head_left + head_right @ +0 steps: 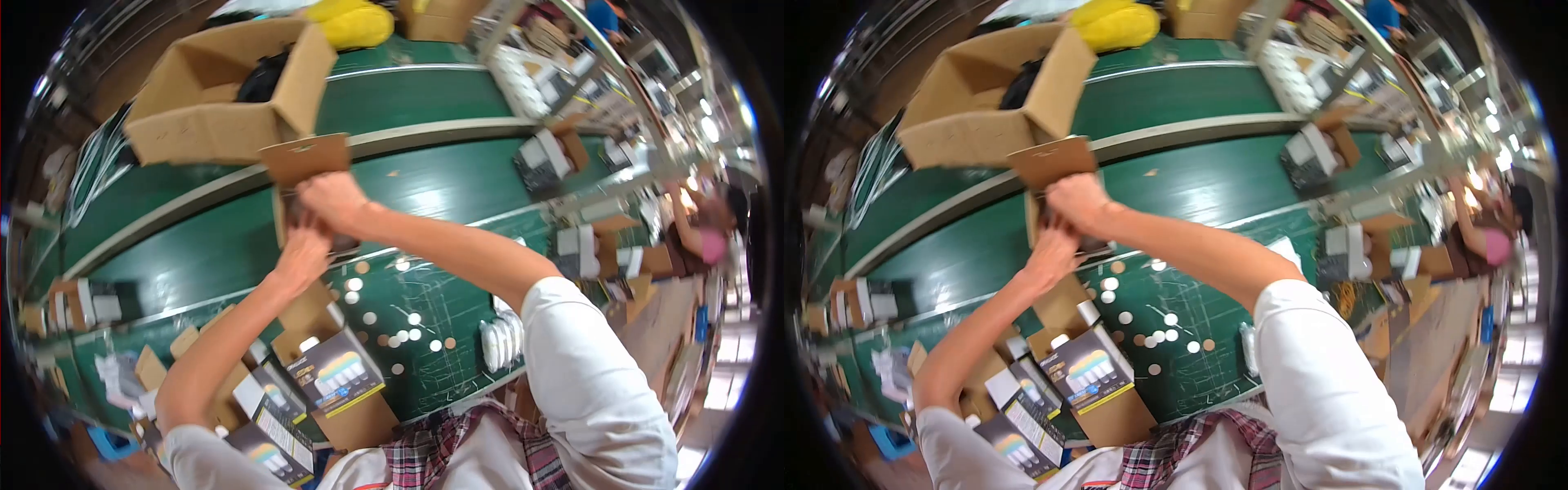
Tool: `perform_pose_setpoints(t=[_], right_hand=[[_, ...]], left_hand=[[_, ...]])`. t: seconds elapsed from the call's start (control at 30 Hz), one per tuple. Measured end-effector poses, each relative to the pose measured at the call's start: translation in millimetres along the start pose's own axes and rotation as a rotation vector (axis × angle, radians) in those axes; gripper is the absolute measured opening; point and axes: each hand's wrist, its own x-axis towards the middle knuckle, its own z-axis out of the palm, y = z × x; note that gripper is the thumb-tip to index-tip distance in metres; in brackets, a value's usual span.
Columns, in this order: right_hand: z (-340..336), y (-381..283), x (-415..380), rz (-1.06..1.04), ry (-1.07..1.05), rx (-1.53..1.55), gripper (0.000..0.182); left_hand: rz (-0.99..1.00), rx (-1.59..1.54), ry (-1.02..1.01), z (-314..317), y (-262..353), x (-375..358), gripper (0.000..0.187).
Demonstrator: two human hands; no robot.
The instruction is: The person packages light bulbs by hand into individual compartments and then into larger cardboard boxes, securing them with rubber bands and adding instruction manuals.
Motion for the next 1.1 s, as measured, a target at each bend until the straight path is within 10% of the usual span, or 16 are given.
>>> perform_pose_setpoints(t=[0.13, 0.27, 0.53, 0.67, 0.9, 1.1], right_hand=[[-57, -12, -54, -0.088, 0.437, 0.160, 0.015], [-74, 57, -174, 0.358, 0.424, 0.230, 0.008], [-52, 152, -416, 1.210, -0.239, 0.112, 0.054], [-13, 149, -425, 1.149, -0.245, 0.163, 0.071], [8, 164, -443, 1.184, -0.005, 0.327, 0.039], [-15, 156, -440, 1.138, 0.357, 0.222, 0.032]], left_hand=[[-0.065, -0.120, -0.164, -9, -5, 3, 0.083], [-0.010, -0.083, 0.023, -20, 3, -6, 0.103], [0.095, 0.002, 0.208, -68, 69, 2, 0.079], [0.069, -0.032, 0.256, -91, 127, 31, 0.065], [0.249, -0.523, -0.127, -43, 209, 84, 0.044], [0.381, -0.525, 0.051, -16, 286, 175, 0.050]])
